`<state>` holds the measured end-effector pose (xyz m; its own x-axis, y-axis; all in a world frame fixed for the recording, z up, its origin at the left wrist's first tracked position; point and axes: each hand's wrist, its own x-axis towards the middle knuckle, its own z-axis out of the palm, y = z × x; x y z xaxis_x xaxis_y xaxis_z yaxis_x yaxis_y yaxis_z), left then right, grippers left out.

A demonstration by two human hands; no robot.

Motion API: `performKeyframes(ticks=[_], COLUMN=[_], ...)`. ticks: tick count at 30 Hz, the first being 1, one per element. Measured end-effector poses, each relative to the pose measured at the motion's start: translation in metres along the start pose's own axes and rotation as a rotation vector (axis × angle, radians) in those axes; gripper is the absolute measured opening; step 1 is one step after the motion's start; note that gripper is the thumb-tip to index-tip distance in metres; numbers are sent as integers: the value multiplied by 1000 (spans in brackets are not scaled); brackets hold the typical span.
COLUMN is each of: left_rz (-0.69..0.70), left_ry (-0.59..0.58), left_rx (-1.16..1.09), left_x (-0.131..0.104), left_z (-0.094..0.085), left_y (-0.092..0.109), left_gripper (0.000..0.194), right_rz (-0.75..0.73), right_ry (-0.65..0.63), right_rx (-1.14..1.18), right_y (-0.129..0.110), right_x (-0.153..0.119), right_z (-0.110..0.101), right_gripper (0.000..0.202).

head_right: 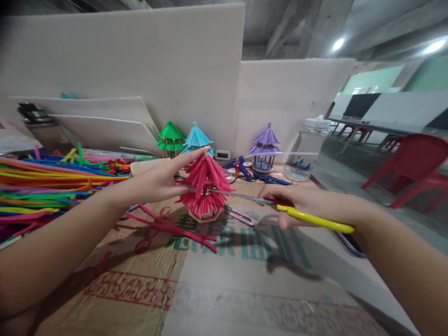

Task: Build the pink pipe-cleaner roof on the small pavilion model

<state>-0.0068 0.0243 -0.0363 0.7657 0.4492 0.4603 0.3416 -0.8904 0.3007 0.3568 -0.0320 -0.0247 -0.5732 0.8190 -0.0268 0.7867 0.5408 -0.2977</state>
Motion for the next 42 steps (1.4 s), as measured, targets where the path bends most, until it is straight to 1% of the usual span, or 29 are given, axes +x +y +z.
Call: performKeyframes(ticks=[2, 3, 6, 9, 13, 16, 20, 26, 29, 31, 33, 35, 39, 42], left_rz=[4, 2, -7, -8, -10, -9, -8, 3, 7, 5, 4, 9, 11, 2], left_ry=[9, 14, 20, 20, 22, 27, 31, 41, 46, 50, 49, 47, 44, 39], left_rx=[11, 20, 49, 61, 58, 50, 49, 69, 76, 90, 112, 134, 157, 160], left_x=[1, 1, 1, 1, 1, 1, 2, 2, 3, 3, 4, 3, 3, 3], left_z=[0, 0, -1, -1, 0, 2, 2, 3, 3, 4, 3, 3, 3, 3], left_y=[2, 2, 4, 3, -1, -2, 0, 0, 1, 3, 5, 7, 8, 9], left_gripper=[84, 84, 84, 85, 85, 86, 85, 84, 82, 83, 85, 86, 85, 86], right_rz=[-9, -1, 2, -37, -83, -152, -214, -171, -237, -302, -326, -309, -226, -191], right_ry=[-123, -145, -111, -87, -72, -58, -56, -122, -90, -46, -20, -14, -13, -7], right_rx=[16, 19, 44, 74, 96, 112, 218, 331, 353, 346, 320, 294, 201, 135], right_y=[-3, -4, -10, -14, -17, -20, -18, -5, -5, -9, -13, -16, -16, -16], right_x=[3, 4, 9, 13, 19, 24, 32, 36, 38, 39, 39, 39, 36, 34], right_z=[2, 3, 7, 12, 15, 17, 22, 30, 31, 30, 29, 28, 26, 23], right_gripper=[58, 56, 54, 58, 70, 78, 75, 63, 59, 59, 62, 64, 61, 60])
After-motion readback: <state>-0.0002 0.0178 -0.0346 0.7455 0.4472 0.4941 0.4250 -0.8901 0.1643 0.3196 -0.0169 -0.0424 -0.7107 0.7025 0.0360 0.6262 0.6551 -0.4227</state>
